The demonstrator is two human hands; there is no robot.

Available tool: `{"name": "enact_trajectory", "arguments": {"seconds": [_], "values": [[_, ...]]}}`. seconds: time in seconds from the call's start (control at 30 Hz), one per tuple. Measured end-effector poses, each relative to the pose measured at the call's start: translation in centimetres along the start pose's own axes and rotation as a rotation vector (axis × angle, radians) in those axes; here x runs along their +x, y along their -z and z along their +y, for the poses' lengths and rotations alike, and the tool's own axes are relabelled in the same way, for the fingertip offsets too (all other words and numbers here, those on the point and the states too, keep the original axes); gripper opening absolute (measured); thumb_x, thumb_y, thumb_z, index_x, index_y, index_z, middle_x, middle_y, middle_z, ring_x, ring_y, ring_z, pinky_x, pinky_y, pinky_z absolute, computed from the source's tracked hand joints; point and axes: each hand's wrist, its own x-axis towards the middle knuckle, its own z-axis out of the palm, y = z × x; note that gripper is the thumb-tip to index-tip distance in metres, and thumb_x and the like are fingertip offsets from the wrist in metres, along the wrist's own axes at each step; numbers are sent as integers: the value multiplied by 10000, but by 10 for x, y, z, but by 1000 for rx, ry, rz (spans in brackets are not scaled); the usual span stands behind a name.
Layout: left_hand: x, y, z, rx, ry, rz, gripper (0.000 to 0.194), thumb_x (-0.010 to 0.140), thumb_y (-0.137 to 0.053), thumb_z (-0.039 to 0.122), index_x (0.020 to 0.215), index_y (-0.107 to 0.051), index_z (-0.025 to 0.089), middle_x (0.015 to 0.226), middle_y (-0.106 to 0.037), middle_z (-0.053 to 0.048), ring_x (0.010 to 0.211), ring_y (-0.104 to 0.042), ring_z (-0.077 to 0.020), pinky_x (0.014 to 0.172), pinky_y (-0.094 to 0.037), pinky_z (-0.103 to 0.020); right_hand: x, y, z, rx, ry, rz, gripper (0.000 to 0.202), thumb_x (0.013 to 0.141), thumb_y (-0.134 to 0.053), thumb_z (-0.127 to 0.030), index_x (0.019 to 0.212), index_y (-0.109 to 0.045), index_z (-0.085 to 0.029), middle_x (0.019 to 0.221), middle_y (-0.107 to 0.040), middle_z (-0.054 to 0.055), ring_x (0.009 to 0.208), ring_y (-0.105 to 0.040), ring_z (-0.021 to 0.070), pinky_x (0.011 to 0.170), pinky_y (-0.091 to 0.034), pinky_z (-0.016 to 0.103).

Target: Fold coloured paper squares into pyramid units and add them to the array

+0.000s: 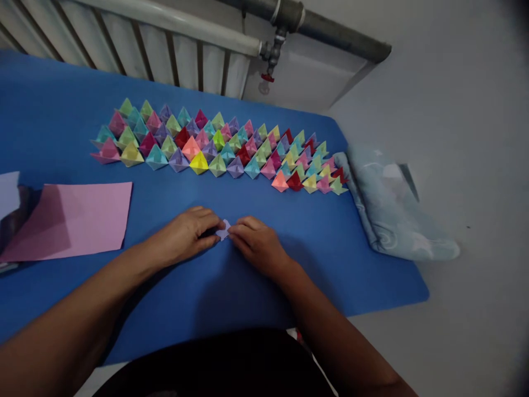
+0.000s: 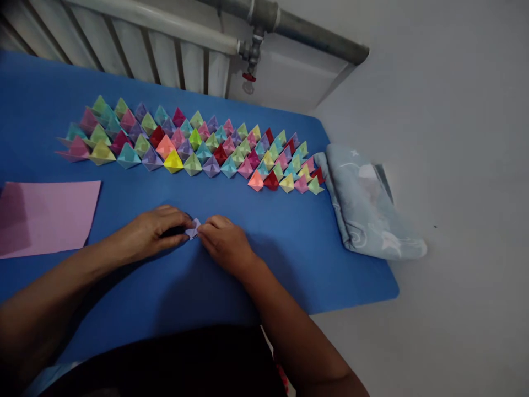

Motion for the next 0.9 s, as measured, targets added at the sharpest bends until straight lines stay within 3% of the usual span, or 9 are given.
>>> {"name": "enact_trajectory", "arguments": {"seconds": [0.4,0.57,0.9], "values": [[-1,-7,-3,150,-22,53,273,995,-478,364,932,-690,204,923,-698,-62,869,-605,-209,832,-454,-350,2,-4,-7,-111,-124,-13,272,1023,-413,-281,969,-665,-192,980,-680,95,915,-622,188,836,-484,308],[-2,-10,-3,216,-4,106,340,1016,-440,390,897,-694,198,898,-679,-68,834,-577,-210,795,-430,-356,5,-4,-12,-126,-188,40,250,1008,-448,-278,867,-638,-197,900,-661,80,840,-596,180,767,-447,301],[6,-6,6,148,140,100,237,954,-522,312,811,-680,209,776,-656,-36,771,-553,-210,745,-395,-358,14,0,-12,83,-341,97,166,927,-602,-265,769,-598,-212,791,-602,5,714,-529,133,668,-378,274]]}}
